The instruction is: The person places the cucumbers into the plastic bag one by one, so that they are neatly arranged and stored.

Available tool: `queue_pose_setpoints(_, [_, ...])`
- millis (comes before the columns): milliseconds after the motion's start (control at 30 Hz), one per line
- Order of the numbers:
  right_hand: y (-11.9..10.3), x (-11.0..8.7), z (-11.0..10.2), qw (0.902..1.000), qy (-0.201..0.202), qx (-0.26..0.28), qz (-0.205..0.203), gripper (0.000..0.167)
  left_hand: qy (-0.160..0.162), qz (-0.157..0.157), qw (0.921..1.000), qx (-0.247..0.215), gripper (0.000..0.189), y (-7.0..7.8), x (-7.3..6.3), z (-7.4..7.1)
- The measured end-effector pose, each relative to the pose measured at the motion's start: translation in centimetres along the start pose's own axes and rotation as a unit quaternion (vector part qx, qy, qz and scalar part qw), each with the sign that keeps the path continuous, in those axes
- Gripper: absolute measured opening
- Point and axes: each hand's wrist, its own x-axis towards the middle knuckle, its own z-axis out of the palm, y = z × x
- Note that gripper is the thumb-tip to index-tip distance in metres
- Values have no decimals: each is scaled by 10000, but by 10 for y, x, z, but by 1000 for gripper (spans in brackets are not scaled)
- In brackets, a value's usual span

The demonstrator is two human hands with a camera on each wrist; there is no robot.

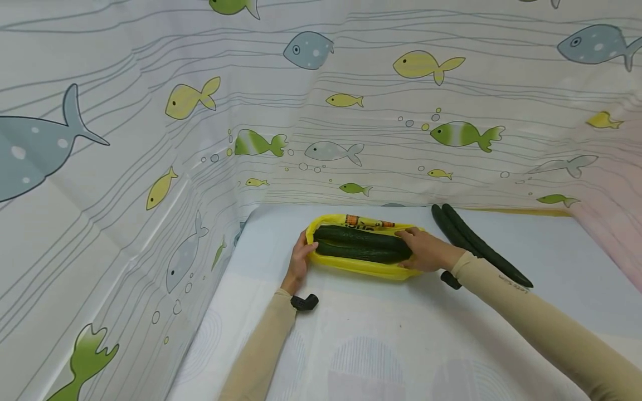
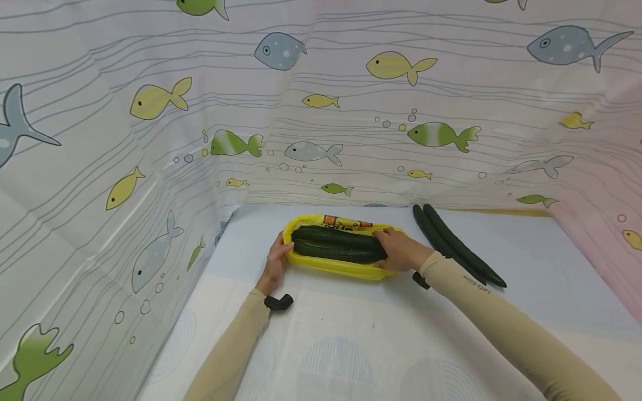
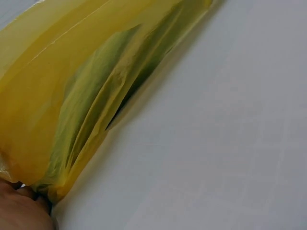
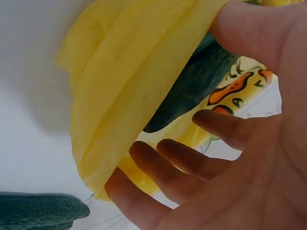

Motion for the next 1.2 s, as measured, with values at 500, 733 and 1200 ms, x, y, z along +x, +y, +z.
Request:
queue_pose_setpoints(500, [25,-34,-21,9969,779,62,-128,51,-21,-17,10000,42,63,-3,2,2])
queue_pose_setpoints(733, [52,-55,-30,9963,864,28,-16,39,-73,53,9999,-84,64,-2,1,0])
queue_pose_setpoints(1200, [127,-96,-22,9941,815,-187,697,49,-41,9,10000,-37,62,-3,1,0])
